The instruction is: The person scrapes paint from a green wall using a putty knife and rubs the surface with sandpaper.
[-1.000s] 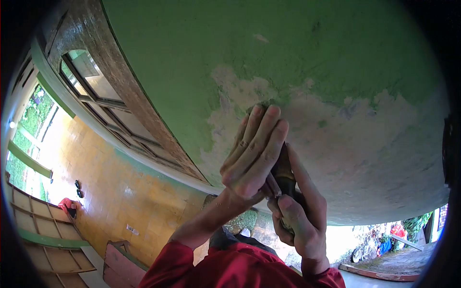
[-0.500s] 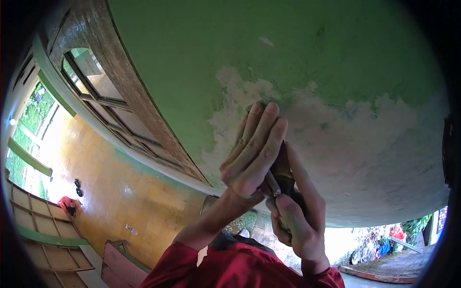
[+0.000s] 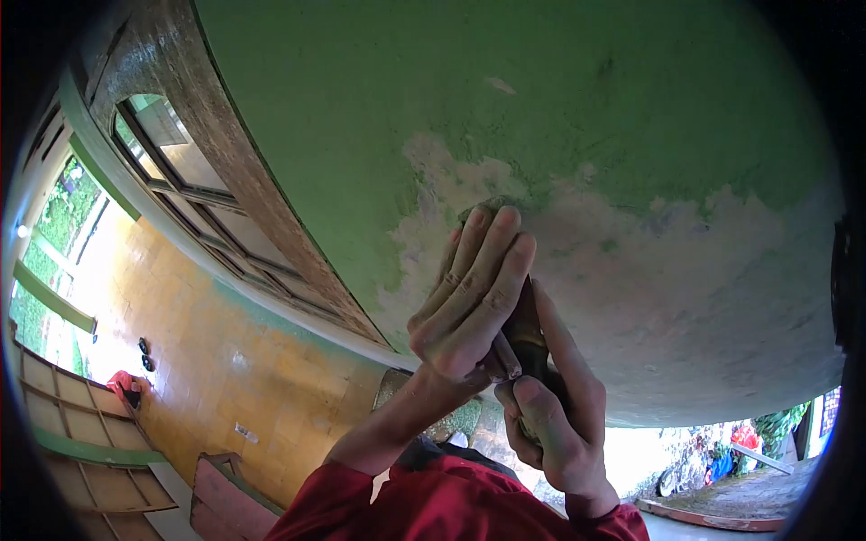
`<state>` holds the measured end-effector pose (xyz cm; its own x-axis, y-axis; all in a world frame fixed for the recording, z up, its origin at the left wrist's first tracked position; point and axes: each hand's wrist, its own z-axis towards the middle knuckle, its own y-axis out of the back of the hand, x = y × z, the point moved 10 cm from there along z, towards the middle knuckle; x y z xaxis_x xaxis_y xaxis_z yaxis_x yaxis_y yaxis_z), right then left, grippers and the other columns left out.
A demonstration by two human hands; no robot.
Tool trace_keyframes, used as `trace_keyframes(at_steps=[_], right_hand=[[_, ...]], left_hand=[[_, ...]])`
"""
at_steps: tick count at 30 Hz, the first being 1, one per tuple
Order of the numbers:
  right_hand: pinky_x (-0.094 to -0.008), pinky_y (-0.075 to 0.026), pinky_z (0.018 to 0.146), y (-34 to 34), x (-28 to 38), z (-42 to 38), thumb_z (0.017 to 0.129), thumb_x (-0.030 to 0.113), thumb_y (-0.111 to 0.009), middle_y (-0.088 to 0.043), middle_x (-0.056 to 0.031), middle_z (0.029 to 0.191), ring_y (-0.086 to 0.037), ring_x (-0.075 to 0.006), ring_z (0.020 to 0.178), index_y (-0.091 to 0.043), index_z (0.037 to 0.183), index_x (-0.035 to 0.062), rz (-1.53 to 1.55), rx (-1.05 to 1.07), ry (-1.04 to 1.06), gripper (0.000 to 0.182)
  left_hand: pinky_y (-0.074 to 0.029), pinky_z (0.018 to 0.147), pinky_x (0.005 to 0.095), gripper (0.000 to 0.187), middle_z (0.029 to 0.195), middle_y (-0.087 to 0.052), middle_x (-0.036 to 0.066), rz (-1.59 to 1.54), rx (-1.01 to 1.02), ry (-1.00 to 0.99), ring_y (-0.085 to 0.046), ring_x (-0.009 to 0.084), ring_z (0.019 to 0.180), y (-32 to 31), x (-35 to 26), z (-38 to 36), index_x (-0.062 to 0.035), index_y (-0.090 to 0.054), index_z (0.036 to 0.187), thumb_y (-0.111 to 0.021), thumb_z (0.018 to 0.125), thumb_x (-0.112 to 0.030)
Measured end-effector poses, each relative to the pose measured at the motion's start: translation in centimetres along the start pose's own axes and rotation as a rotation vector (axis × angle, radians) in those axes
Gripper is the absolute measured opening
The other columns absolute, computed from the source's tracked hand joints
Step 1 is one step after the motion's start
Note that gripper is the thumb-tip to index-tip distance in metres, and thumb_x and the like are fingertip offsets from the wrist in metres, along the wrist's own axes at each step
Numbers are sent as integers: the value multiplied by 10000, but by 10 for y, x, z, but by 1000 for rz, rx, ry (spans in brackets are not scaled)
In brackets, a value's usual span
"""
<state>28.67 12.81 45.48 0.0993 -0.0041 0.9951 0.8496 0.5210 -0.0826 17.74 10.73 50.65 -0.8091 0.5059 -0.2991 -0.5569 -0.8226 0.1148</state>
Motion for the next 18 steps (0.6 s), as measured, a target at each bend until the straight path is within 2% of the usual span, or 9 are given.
trace_keyframes(at_steps=[2,3,7,10,14,18], right_hand=[[-218,-277,399,-1,5,1,870,175,-463,-599,-108,801,-382,-33,443,-225,1517,-37,-41,8,77,721],[-220,-276,398,3,3,-2,867,187,-468,-591,-100,781,-382,-35,442,-220,1518,-37,-8,-9,63,731],[-220,-277,397,11,-3,-10,866,196,-467,-593,-100,771,-379,-39,437,-208,1515,-51,22,-44,22,741],[-219,-280,396,10,-1,-9,869,192,-458,-610,-111,785,-376,-41,430,-196,1509,-71,12,-41,3,740],[-217,-281,389,1,7,-8,865,173,-461,-607,-105,770,-374,-45,421,-208,1508,-66,41,-12,12,731],[-212,-282,396,5,13,2,862,188,-475,-618,-118,814,-380,-35,431,-229,1502,-69,28,15,6,732]], left_hand=[[-454,1029,480,366,1238,-634,219,-10,58,-8,-585,364,1205,-4,-7,-5,39,-674,1162,-611,853,-146],[-452,1031,479,367,1244,-631,220,-22,111,-16,-582,364,1210,-8,-10,-4,40,-674,1163,-605,860,-155],[-453,1033,478,358,1244,-632,216,-27,57,-18,-587,361,1206,-4,-8,2,37,-678,1155,-608,858,-150],[-454,1032,484,358,1232,-639,216,-22,153,-37,-591,361,1201,-12,-11,-6,34,-673,1163,-611,858,-141],[-455,1032,478,371,1228,-639,222,-53,79,-8,-589,366,1203,-7,-9,0,35,-670,1170,-615,846,-136],[-459,1025,483,392,1231,-638,223,-30,102,-37,-591,371,1197,-13,-13,-2,39,-671,1167,-628,831,-158]])
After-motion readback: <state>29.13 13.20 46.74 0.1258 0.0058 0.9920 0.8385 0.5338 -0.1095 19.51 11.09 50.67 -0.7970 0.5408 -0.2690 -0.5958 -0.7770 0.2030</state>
